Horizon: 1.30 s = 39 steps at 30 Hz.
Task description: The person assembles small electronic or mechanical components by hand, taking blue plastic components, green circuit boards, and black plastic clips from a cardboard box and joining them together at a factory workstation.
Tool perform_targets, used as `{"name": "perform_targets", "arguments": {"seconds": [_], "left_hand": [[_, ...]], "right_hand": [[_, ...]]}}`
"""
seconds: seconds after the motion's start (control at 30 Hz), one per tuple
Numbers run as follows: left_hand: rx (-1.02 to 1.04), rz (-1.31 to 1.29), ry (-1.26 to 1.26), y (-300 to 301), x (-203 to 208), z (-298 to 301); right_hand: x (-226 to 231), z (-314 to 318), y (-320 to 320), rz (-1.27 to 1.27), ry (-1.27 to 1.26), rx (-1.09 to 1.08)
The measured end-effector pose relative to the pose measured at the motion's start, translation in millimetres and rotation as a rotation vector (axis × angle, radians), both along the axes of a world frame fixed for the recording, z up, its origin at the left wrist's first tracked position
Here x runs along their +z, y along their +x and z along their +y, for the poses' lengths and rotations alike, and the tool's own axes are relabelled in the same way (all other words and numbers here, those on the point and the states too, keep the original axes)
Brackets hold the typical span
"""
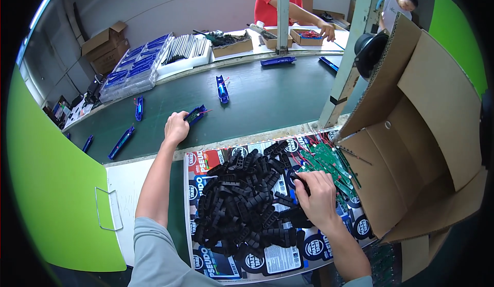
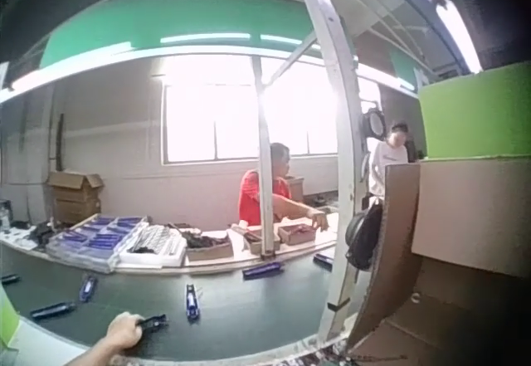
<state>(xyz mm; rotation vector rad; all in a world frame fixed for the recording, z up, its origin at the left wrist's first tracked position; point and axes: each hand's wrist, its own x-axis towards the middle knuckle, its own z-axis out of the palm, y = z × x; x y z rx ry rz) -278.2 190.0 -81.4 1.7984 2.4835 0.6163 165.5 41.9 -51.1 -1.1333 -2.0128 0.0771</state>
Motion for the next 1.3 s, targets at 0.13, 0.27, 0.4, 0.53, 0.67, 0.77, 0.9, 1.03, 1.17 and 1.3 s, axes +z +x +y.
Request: {"name": "perform_targets", "arguments": {"seconds": [0.13, 0.27, 0.4, 0.53, 0.67, 0.77, 0.9, 1.03, 1.17, 1.3], "left_hand": [[0.026, 0.031, 0.007, -8.5, -6.5, 4.1], [-0.021, 0.047, 0.106, -26.0, -12.4, -0.1], [-0.173, 0.035, 0.362, -3.6, 11.4, -27.9], [-0.436, -0.27, 0.334, 23.3, 19.7, -68.3], [-0.628, -0.305, 0.271, 58.8, 23.4, -119.7], [-0.722, -0.223, 0.197, 65.8, 12.8, -133.6], [-0.711, -0.166, 0.217, 66.9, 4.4, -136.9], [-0.677, -0.158, 0.248, 61.6, -3.0, -138.5], [-0.666, -0.188, 0.233, 60.9, -3.1, -138.7], [-0.637, -0.204, 0.244, 63.0, -2.1, -136.7]], "right_hand": [[-2.0, -0.3, 1.9, 0.006, -0.045, -0.005], [-1.7, -2.7, 0.5, -0.035, -0.073, -0.013], [1.2, -4.4, 0.4, -0.105, -0.09, -0.021], [2.7, -4.7, 0.5, -0.123, -0.106, -0.024], [6.3, -3.1, -3.4, -0.084, -0.11, -0.015], [16.7, -5.6, -8.6, -0.118, -0.113, -0.011], [27.2, -10.7, -19.4, -0.184, -0.108, 0.024], [41.6, 3.7, -32.9, -0.271, -0.067, 0.017], [41.9, 61.4, -48.7, -0.364, 0.021, 0.004], [25.1, 151.9, -69.1, -0.486, 0.045, -0.039]]}}
